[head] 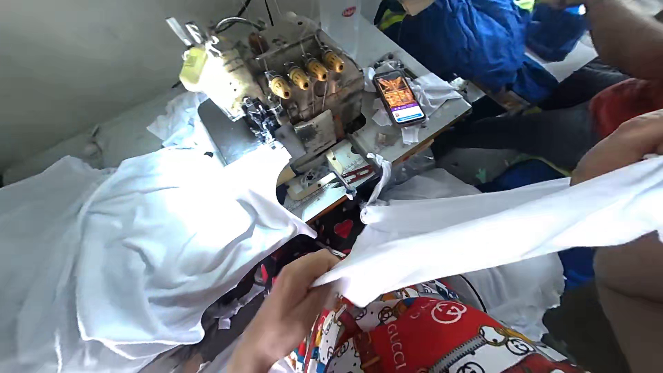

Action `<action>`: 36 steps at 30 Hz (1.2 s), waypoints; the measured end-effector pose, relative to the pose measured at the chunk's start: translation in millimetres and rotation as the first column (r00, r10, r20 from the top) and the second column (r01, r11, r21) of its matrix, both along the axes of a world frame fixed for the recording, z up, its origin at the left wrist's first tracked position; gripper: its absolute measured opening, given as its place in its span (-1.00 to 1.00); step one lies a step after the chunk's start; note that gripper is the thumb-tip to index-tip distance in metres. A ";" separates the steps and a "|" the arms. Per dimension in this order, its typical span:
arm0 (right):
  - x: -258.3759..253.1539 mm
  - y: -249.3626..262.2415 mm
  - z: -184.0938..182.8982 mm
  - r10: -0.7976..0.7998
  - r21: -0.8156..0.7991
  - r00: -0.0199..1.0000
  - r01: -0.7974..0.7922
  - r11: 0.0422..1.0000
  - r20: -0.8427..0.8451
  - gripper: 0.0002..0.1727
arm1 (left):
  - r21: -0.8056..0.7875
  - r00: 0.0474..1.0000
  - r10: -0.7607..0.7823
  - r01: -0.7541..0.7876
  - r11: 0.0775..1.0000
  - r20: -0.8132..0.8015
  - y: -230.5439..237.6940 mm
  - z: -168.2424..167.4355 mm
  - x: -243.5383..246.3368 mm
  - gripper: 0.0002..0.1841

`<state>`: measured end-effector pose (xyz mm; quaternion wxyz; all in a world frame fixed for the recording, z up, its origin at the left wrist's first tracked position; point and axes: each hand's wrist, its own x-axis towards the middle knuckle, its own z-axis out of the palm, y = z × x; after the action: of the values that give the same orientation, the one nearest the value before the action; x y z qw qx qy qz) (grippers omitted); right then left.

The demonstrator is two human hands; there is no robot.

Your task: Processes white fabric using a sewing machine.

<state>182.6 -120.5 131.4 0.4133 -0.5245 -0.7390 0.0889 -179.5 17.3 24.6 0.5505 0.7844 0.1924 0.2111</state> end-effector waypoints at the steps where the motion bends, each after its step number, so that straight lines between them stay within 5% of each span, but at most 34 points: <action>1: 2.2 6.1 -4.9 0.050 -0.016 0.998 -0.051 0.999 -0.031 -0.73 | -0.069 0.996 0.026 -0.020 0.997 0.081 2.1 8.1 -12.6 -0.78; 4: -1.7 39.5 -6.0 0.243 -0.135 0.970 -0.237 0.962 0.025 -0.73 | -0.341 0.908 0.147 -0.005 0.940 0.392 4.7 42.1 -32.3 -0.75; 7: -15.8 66.4 -19.0 0.258 -0.227 0.965 -0.240 0.944 0.055 -0.70 | -0.361 0.840 0.236 -0.051 0.931 0.488 21.3 60.6 -32.2 -0.83; 12: -25.5 80.8 -37.8 0.179 -0.485 0.962 -0.058 0.873 0.207 -0.52 | 0.099 0.913 0.336 -0.365 0.926 0.230 58.3 51.5 -9.2 -0.70; 17: -74.9 107.4 -63.4 0.254 -0.310 0.965 -0.222 0.924 0.065 -0.01 | 0.260 0.959 0.283 -0.278 0.925 0.018 39.0 57.9 43.4 -0.76; 19: -99.8 117.2 -76.4 0.316 -0.195 0.947 -0.323 0.926 -0.068 -0.32 | 0.337 0.964 0.264 -0.259 0.905 0.032 34.2 57.9 59.5 -0.80; 22: -110.8 125.4 -77.2 0.423 -0.102 0.855 -0.470 0.877 -0.301 -0.81 | 0.210 0.920 0.229 -0.304 0.929 0.319 37.3 50.4 60.7 -0.81; 26: -95.5 113.4 -54.9 0.384 -0.053 0.721 -0.503 0.863 -0.577 -0.84 | -0.161 0.940 0.098 -0.047 0.986 0.326 16.0 3.7 64.0 -0.43; 29: -78.6 102.4 -42.2 0.213 0.050 0.659 -0.258 0.965 -0.721 -0.74 | -0.259 0.976 -0.093 0.143 0.955 0.198 -4.4 -46.6 72.7 -0.65; 31: -57.2 98.8 -48.4 0.146 0.118 0.535 -0.087 0.989 -0.832 -0.71 | -0.253 0.992 -0.113 0.124 0.960 0.057 -5.6 -66.5 60.5 -0.72; 34: -37.1 105.0 -56.7 0.276 0.229 0.273 -0.191 0.955 -0.922 -0.78 | -0.292 1.000 -0.012 0.014 0.956 0.008 0.9 -62.7 15.6 -0.75; 36: -41.4 113.8 -60.7 0.284 0.219 0.220 -0.277 0.935 -0.933 -0.72 | -0.319 0.996 0.043 -0.016 0.948 0.077 2.5 -39.8 -22.5 -0.75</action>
<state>141.2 -6.7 70.6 0.7503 -0.2226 -0.4243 0.4555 -202.0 19.8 -15.3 0.6741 0.6730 0.2124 0.2180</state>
